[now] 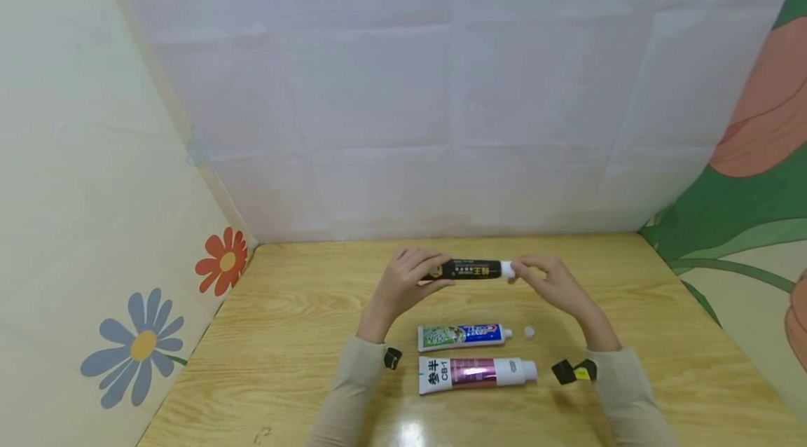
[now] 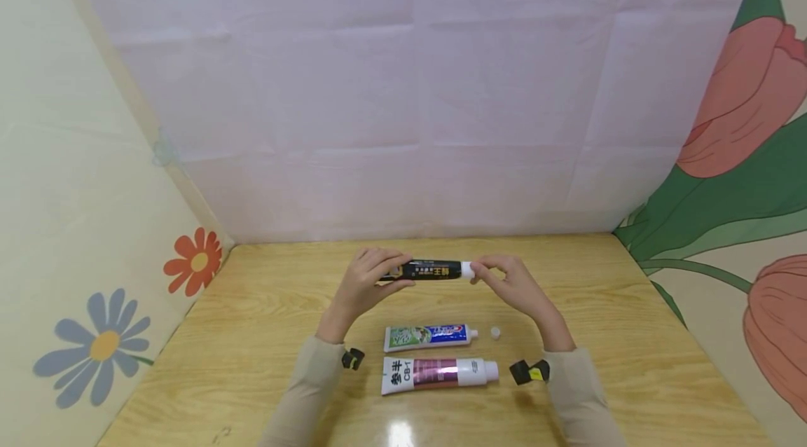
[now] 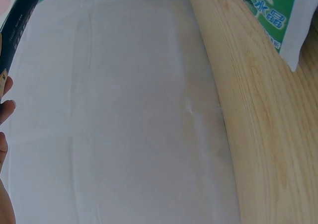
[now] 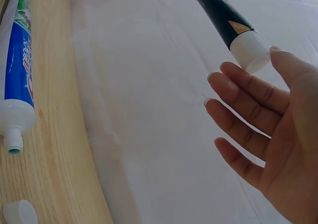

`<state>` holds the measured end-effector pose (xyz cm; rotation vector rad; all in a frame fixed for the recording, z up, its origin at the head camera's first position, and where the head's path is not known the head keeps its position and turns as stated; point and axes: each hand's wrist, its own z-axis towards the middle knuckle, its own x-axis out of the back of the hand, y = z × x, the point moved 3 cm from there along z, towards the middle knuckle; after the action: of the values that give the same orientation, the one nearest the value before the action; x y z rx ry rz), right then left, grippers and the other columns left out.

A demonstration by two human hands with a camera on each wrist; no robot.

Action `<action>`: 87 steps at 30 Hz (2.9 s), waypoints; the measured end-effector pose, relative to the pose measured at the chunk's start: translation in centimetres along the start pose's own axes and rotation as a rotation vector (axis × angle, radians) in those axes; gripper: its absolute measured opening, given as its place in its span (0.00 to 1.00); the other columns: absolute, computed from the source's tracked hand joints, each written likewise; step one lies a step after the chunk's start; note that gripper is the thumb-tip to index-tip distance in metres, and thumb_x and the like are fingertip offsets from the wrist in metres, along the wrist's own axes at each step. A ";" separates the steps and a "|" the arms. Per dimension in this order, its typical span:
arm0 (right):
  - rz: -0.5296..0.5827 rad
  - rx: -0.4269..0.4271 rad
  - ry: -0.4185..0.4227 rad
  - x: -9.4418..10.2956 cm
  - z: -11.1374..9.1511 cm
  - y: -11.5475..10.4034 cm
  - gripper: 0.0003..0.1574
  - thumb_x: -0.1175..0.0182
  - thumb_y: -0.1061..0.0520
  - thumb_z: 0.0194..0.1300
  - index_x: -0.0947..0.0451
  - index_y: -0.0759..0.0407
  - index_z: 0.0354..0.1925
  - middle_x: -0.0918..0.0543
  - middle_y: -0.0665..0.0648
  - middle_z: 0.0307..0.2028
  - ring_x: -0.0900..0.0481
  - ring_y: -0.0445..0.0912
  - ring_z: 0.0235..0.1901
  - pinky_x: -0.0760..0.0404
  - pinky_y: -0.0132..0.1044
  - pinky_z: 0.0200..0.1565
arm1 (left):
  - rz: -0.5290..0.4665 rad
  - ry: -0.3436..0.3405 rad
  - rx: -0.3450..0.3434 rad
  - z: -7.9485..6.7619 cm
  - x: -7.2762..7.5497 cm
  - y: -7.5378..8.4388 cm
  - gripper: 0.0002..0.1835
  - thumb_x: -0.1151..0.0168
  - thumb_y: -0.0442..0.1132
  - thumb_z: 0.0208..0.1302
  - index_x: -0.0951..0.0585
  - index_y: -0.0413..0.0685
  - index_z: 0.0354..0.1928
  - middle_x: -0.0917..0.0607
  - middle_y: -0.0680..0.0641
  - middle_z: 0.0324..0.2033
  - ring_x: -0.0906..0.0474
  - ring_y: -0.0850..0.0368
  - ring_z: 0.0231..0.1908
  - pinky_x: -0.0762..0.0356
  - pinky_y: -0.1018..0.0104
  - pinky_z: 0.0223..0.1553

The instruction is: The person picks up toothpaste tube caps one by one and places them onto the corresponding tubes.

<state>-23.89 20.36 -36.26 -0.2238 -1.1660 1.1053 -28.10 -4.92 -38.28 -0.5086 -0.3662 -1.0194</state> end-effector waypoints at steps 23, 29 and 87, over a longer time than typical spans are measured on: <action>0.038 -0.008 0.026 -0.5 0.2 0.2 0.17 0.54 0.65 0.70 0.20 0.63 0.30 0.16 0.58 0.27 0.22 0.39 0.35 0.28 0.55 0.48 | -0.010 0.021 -0.004 -0.1 0.1 -0.1 0.26 0.28 0.49 0.45 0.18 0.45 0.47 0.17 0.51 0.39 0.23 0.61 0.35 0.26 0.69 0.38; 0.030 -0.011 0.019 -0.5 0.3 0.1 0.17 0.55 0.65 0.70 0.20 0.64 0.31 0.16 0.61 0.29 0.22 0.39 0.36 0.28 0.56 0.48 | -0.008 0.017 0.005 -0.3 0.2 -0.3 0.27 0.27 0.49 0.44 0.19 0.46 0.48 0.17 0.51 0.39 0.23 0.61 0.35 0.26 0.68 0.38; -0.034 -0.010 0.026 -0.7 0.1 1.5 0.17 0.38 0.59 0.60 0.24 0.56 0.49 0.19 0.48 0.38 0.23 0.42 0.41 0.27 0.47 0.50 | -0.006 0.013 0.020 -0.5 0.6 -0.4 0.24 0.30 0.50 0.49 0.18 0.44 0.46 0.17 0.51 0.40 0.22 0.61 0.35 0.25 0.68 0.38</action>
<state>-24.79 20.51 -37.58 -0.2245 -1.1484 1.0637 -28.11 -5.83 -38.29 -0.4827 -0.3660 -1.0231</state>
